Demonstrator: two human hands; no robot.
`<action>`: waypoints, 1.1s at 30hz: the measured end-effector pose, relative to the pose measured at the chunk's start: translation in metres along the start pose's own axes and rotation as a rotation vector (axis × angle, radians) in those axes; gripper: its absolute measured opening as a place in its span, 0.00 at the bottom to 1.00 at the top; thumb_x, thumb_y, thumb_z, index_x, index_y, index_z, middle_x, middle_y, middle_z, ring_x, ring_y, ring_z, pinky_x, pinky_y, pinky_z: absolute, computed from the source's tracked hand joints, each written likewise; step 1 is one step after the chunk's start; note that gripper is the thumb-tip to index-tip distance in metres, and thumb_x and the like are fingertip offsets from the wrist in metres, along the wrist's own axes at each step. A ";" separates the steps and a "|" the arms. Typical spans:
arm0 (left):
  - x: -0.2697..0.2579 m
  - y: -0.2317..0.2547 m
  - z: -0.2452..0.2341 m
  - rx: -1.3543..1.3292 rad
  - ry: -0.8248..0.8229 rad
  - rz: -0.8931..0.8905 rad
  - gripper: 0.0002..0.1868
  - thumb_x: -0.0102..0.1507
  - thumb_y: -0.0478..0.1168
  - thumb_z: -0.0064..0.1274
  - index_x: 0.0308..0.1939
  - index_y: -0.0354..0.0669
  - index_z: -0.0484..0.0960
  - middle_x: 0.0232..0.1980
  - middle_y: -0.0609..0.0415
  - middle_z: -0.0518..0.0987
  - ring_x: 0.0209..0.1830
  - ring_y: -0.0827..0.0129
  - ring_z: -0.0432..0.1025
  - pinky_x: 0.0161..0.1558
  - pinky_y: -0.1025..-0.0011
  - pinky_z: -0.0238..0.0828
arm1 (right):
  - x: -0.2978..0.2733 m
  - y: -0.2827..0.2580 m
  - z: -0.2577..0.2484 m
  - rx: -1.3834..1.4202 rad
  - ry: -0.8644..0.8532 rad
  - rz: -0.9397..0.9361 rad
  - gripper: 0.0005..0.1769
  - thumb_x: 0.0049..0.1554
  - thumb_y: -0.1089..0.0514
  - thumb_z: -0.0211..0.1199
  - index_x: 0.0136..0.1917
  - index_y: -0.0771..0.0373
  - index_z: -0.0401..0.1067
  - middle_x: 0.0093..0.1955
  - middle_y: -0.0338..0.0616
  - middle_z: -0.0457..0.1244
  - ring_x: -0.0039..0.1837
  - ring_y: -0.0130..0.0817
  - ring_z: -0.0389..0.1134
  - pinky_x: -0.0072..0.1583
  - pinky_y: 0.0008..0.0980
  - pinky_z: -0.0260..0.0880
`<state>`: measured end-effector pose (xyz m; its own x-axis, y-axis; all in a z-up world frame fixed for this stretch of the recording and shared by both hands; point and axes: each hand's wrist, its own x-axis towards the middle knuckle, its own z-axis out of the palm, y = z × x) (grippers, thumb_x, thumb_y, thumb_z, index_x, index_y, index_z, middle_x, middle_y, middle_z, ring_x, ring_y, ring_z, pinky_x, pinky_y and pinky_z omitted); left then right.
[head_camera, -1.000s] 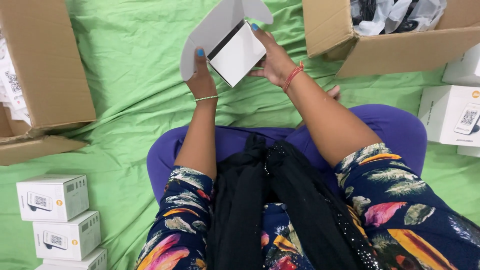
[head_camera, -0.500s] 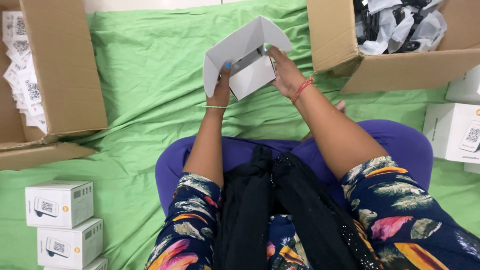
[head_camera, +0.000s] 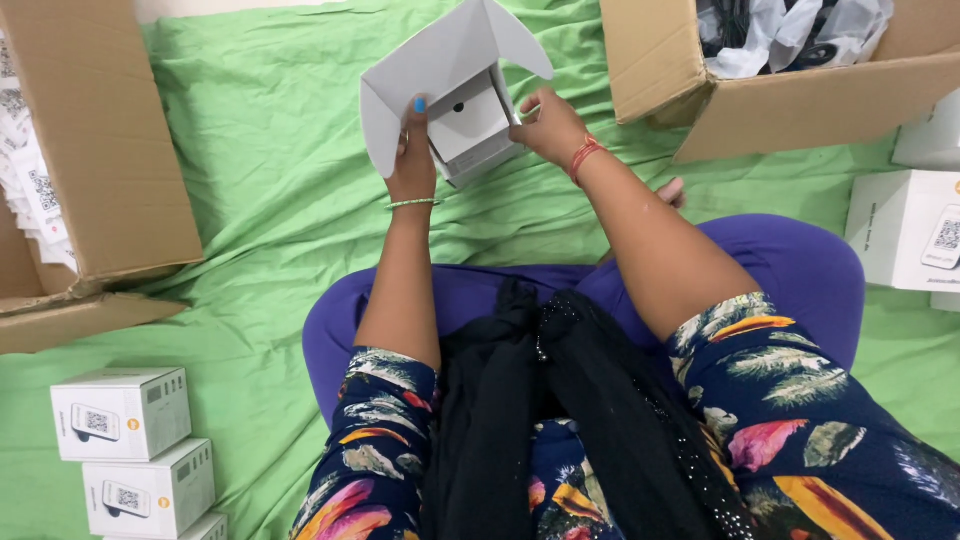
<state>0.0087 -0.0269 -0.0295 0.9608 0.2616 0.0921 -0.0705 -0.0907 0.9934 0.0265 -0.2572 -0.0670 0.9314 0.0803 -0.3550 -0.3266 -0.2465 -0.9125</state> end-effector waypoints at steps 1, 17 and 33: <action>0.001 -0.004 0.000 -0.017 0.010 0.002 0.26 0.68 0.51 0.57 0.57 0.30 0.81 0.54 0.49 0.83 0.54 0.66 0.76 0.58 0.69 0.71 | -0.009 -0.013 0.000 -0.249 0.071 -0.021 0.27 0.48 0.53 0.73 0.57 0.63 0.68 0.48 0.44 0.68 0.50 0.38 0.70 0.51 0.37 0.70; 0.008 0.007 0.000 0.079 0.071 0.041 0.22 0.68 0.52 0.58 0.49 0.33 0.84 0.35 0.57 0.79 0.32 0.78 0.61 0.33 0.74 0.62 | -0.075 -0.081 0.054 -1.094 0.004 -0.986 0.07 0.56 0.57 0.59 0.42 0.62 0.73 0.48 0.46 0.67 0.57 0.47 0.69 0.62 0.46 0.69; 0.018 -0.017 -0.014 -0.114 -0.036 0.101 0.25 0.70 0.50 0.59 0.58 0.31 0.80 0.53 0.51 0.84 0.53 0.69 0.77 0.59 0.72 0.73 | -0.070 -0.079 0.047 -1.075 -0.088 -0.812 0.27 0.54 0.59 0.59 0.67 0.62 0.65 0.77 0.54 0.58 0.79 0.48 0.57 0.73 0.46 0.60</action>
<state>0.0232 -0.0070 -0.0439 0.9563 0.2214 0.1912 -0.1950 -0.0048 0.9808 -0.0207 -0.1983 0.0204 0.7733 0.6146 0.1557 0.6316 -0.7252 -0.2742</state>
